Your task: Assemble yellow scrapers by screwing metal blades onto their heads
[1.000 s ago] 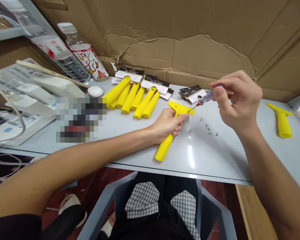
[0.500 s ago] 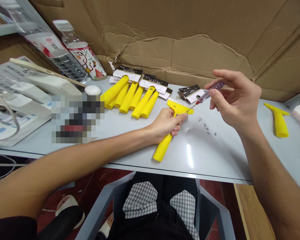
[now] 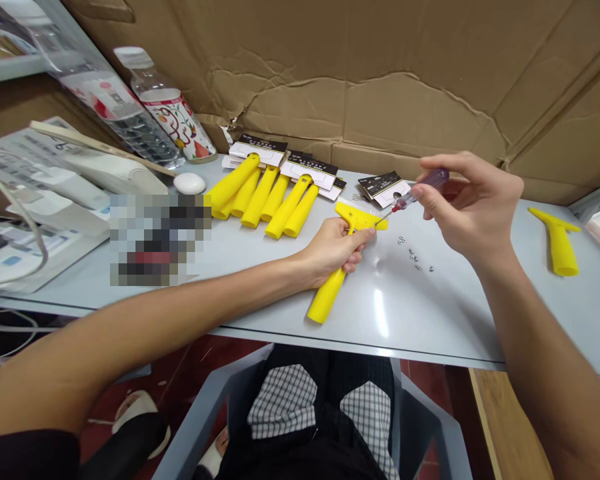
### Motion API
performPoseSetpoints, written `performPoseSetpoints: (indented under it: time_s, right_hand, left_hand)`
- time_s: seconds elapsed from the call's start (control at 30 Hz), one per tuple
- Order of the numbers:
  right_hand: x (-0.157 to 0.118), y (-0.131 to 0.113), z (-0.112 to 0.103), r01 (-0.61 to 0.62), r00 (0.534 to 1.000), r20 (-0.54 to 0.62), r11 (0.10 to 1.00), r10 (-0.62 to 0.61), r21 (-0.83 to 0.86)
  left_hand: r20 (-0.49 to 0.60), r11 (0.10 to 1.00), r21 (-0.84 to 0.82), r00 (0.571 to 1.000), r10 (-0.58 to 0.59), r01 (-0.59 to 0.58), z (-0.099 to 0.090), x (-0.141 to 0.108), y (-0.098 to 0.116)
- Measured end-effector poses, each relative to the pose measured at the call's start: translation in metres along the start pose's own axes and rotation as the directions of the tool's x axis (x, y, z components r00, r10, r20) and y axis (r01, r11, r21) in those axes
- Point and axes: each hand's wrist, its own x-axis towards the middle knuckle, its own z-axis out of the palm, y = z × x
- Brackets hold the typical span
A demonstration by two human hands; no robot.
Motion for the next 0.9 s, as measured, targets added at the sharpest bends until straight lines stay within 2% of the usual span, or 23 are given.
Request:
performPoseSetpoints:
  time_s: [0.1, 0.23, 0.37, 0.53, 0.7, 0.9]
  right_hand:
    - [0.0001, -0.0021, -0.0006, -0.03, 1.0, 0.002, 1.0, 0.03, 0.008]
    - [0.0001, -0.0017, -0.0008, 0.013, 0.998, -0.057, 0.998, -0.017, -0.068]
    - [-0.0004, 0.003, 0.0005, 0.037, 0.997, -0.067, 0.991, -0.047, -0.131]
    - [-0.0023, 0.0048, 0.0003, 0.02, 1.0, 0.0, 0.998, -0.021, -0.058]
    - [-0.0044, 0.0007, -0.0016, -0.048, 0.998, 0.05, 0.999, 0.048, 0.009]
    - [-0.0024, 0.0064, -0.0005, 0.012, 1.0, -0.018, 0.999, -0.013, -0.041]
  left_hand:
    - [-0.003, 1.0, 0.002, 1.0, -0.004, 0.004, 0.0008, -0.001, 0.0018]
    - [0.005, 1.0, -0.008, 1.0, -0.014, 0.014, 0.0022, -0.0033, 0.0041]
    - [0.006, 1.0, -0.023, 1.0, -0.01, 0.01, 0.0025, -0.0042, 0.0041]
    - [0.005, 0.999, -0.041, 1.0, -0.009, 0.009, 0.0013, -0.0028, 0.0029]
    - [0.005, 0.999, -0.041, 1.0, -0.011, 0.011, 0.0015, -0.0028, 0.0028]
    - [0.008, 1.0, -0.022, 1.0, -0.013, 0.014, 0.0019, -0.0033, 0.0036]
